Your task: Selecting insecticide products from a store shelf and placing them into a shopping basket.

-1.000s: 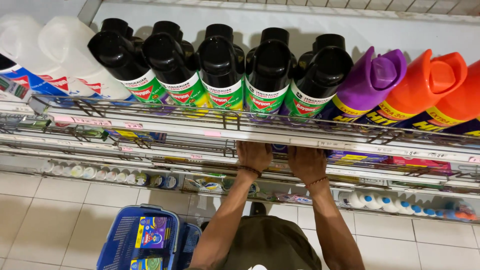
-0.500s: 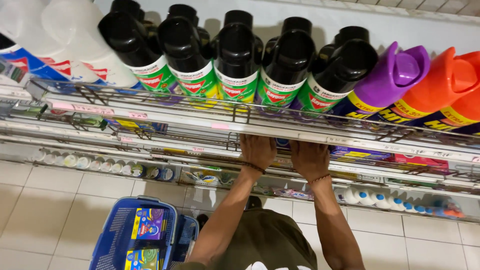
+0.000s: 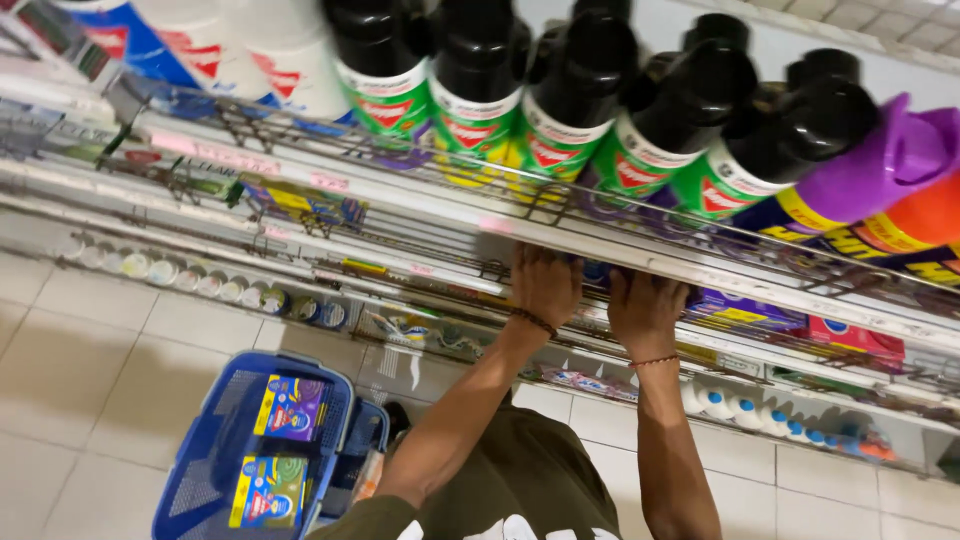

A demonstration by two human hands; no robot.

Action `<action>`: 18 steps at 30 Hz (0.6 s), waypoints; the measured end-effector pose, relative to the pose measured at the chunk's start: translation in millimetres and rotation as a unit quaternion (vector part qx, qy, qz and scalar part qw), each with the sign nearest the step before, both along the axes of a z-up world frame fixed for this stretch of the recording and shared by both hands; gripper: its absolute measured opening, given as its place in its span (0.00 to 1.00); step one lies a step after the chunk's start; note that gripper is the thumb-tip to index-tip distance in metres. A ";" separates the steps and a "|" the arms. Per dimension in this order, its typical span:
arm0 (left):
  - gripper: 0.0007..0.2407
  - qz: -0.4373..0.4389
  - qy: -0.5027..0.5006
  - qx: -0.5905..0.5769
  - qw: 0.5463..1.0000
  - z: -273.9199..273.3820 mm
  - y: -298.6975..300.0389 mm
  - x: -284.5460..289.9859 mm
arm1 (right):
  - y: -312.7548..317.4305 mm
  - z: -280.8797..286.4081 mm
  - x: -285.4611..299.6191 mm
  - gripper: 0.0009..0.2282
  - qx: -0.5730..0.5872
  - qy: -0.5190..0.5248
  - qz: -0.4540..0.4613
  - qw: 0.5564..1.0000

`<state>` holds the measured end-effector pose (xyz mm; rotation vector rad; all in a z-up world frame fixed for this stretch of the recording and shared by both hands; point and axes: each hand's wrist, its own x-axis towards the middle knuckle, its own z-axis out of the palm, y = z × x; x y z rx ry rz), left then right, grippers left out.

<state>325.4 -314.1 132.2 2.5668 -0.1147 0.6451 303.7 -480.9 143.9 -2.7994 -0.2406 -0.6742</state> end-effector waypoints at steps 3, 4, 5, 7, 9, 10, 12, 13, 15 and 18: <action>0.15 -0.054 -0.040 -0.103 0.992 17.5 16.6 -12.7 | 24.3 24.4 -15.8 0.29 0.019 -0.025 0.009 0.999; 0.15 -0.039 -0.039 -0.106 0.993 19.3 29.2 -22.5 | 37.7 28.2 -23.0 0.29 0.016 -0.022 0.024 0.999; 0.15 -0.078 -0.093 -0.134 0.984 21.1 42.1 -32.6 | 51.4 31.9 -30.7 0.30 0.093 -0.036 0.055 0.994; 0.15 -0.095 -0.149 -0.159 0.971 15.0 72.6 -53.0 | 77.2 25.8 -42.8 0.32 0.167 -0.041 0.107 0.979; 0.12 -0.093 -0.200 -0.193 0.956 -0.1 106.1 -79.3 | 100.0 7.3 -56.8 0.27 0.193 -0.061 0.092 0.975; 0.12 -0.070 -0.198 -0.194 0.958 -13.4 126.8 -90.2 | 117.6 3.2 -63.8 0.27 0.190 -0.051 0.112 0.974; 0.10 0.014 -0.223 -0.173 0.959 -40.2 165.7 -116.4 | 150.9 -5.1 -80.7 0.27 0.229 -0.082 0.156 0.957; 0.10 0.037 -0.219 -0.172 0.960 -66.5 186.4 -134.1 | 165.1 -14.6 -86.9 0.27 0.228 -0.070 0.176 0.955; 0.09 0.124 -0.129 -0.158 0.971 -117.4 228.0 -171.4 | 196.1 -32.8 -99.6 0.21 0.249 -0.013 0.304 0.920; 0.07 0.220 0.040 -0.193 0.955 -170.4 274.4 -230.7 | 242.8 -57.7 -115.0 0.19 0.266 0.099 0.420 0.862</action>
